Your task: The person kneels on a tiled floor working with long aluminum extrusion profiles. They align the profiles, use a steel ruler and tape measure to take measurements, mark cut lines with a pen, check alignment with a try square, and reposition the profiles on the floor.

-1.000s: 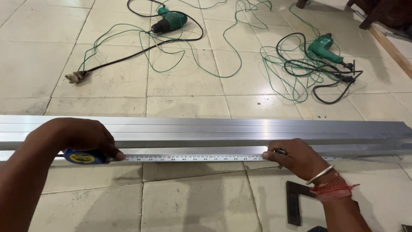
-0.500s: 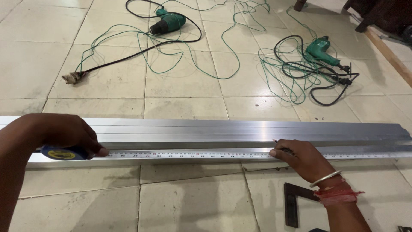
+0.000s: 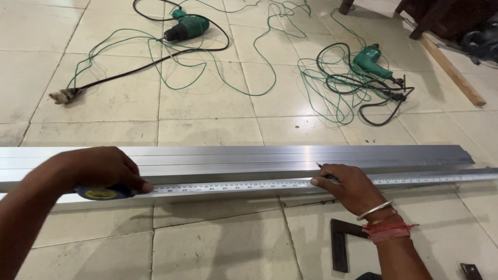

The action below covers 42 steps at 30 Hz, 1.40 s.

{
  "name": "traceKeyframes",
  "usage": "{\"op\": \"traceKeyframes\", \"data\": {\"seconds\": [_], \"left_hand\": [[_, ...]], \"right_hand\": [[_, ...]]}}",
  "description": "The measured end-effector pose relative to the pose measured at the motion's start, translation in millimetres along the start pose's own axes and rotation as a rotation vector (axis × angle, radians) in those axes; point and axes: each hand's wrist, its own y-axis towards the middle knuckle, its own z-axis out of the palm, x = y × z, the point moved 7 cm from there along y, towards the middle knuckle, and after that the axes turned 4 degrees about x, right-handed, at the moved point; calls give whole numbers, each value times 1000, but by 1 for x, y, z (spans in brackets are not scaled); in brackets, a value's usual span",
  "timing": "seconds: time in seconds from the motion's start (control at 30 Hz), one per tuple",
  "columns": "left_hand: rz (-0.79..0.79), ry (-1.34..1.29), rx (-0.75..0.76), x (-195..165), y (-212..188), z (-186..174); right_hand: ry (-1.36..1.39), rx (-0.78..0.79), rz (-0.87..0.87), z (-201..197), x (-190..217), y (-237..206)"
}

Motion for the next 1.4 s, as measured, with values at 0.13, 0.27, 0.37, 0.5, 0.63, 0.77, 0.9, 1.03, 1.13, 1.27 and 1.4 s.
{"op": "traceKeyframes", "data": {"seconds": [0.13, 0.27, 0.37, 0.5, 0.63, 0.77, 0.9, 1.03, 1.13, 1.27, 1.4], "left_hand": [[49, 3, -53, -20, 2, 7], [64, 44, -94, -38, 2, 14], [73, 99, -103, -49, 3, 20], [77, 90, -134, -56, 1, 24], [34, 62, -164, -60, -3, 27], [61, 34, -165, -72, -8, 35], [80, -7, -186, -83, -14, 39], [71, -50, -202, -87, -21, 39], [101, -47, -215, -93, -22, 41], [118, -60, -205, -97, -20, 45], [130, -46, -224, -99, -17, 46]], "right_hand": [[-126, -136, -77, -11, 5, -1], [-270, -173, -24, -14, 7, 0], [-269, -150, 61, -12, 4, 0], [-159, -148, 62, -12, 1, 0], [-158, -138, 60, -11, -6, 2], [-121, -121, 79, -10, -13, 2], [-111, -122, 132, -12, -18, 1], [-102, -133, 115, -15, -18, 1], [-97, -127, 166, -16, -24, 0], [-103, -111, 210, -16, -31, 0], [-105, -113, 198, -14, -34, 1]]}}
